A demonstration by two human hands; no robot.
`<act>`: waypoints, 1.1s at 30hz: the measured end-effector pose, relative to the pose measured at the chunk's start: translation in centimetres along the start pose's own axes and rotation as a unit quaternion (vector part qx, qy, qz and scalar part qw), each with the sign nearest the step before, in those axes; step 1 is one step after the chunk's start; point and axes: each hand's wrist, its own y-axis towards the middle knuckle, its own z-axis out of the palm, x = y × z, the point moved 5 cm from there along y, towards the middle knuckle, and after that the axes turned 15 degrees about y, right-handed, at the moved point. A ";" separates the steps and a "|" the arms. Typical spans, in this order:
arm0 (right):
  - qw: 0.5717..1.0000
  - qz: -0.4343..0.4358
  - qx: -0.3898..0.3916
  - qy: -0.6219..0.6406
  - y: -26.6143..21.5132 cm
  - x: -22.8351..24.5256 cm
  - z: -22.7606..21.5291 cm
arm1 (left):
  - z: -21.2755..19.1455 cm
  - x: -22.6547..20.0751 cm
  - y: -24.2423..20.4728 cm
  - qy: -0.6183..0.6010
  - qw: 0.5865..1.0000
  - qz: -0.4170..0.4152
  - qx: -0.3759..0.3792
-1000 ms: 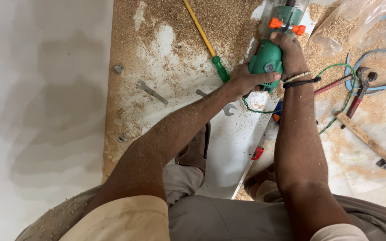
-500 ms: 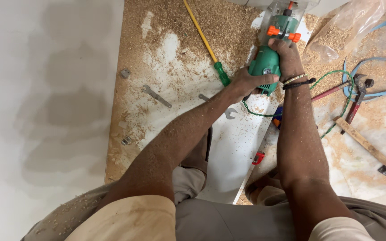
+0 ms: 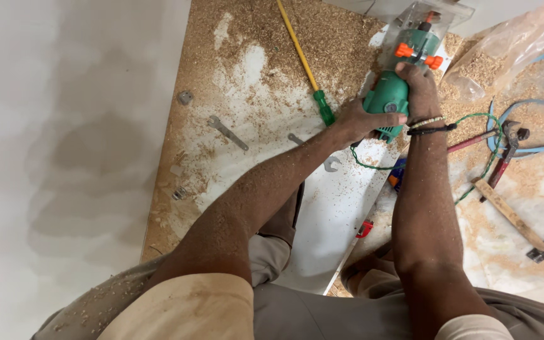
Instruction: The person uses a green handheld electric router to carve a groove along the vertical edge of a white wooden cabinet. The camera is positioned overhead, showing the tool moving steadily along the wood surface while generating sawdust.
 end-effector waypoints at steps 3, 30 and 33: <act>1.000 0.008 0.002 0.016 -0.6 0.1 0.2 | 0.2 -0.2 -0.1 -0.007 1.000 0.001 0.009; 1.000 -0.018 0.022 0.002 -1.6 1.7 1.5 | 0.0 -1.2 -0.1 0.012 0.998 0.019 0.050; 1.000 -0.023 0.002 0.018 -0.8 1.3 0.7 | 0.0 -1.5 0.7 -0.073 0.991 0.000 0.114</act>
